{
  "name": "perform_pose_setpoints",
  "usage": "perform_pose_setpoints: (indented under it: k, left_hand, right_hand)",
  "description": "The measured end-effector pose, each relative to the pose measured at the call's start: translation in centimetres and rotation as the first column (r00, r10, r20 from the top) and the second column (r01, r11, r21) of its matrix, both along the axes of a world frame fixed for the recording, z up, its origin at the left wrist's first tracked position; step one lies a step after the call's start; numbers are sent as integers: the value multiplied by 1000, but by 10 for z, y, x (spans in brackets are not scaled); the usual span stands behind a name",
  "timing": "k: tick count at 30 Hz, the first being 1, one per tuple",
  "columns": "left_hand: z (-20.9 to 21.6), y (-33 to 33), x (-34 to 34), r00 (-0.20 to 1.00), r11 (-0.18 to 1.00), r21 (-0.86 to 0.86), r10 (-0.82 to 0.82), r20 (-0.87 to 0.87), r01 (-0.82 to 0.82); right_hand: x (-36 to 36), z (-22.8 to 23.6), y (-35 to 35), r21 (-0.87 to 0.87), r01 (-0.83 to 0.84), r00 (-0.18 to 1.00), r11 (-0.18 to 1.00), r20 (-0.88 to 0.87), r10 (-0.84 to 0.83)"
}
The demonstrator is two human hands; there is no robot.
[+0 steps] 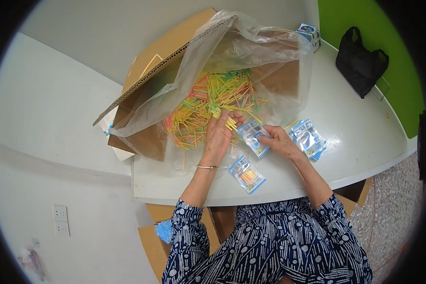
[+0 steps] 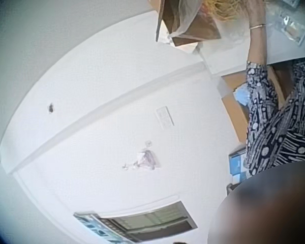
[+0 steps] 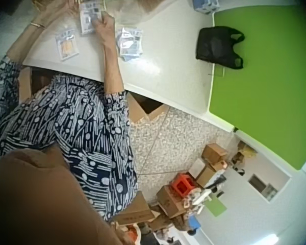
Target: Packing individual drinking straws into small plastic bags.
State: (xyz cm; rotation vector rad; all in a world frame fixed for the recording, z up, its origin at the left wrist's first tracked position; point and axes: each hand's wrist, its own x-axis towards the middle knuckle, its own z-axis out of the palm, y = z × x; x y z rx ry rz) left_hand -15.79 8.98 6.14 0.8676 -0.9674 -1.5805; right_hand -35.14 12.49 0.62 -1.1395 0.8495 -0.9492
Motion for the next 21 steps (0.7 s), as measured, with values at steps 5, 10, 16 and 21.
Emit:
perform_pose_setpoints:
  k: [5,10,16,21]
  left_hand:
    - [-8,10,-10,999,996,-88,-14,38,17]
    - [-4,14,-9,999,998,-59,16,31,-15]
    - [10,15,-16,997,993,-93,75,-13,-76]
    - [11,17,-21,994,991,-116,55,-93,-65]
  right_hand:
    - [10,-4,-3,-88,114,993,990,3,-115]
    - [6,4,-3,-25,72,983,997,-164,-76]
    - [0,-12,-6,-19,-68,992,998,-108,65]
    - [-2,-11,-3,1,-114,992,993,-45,114]
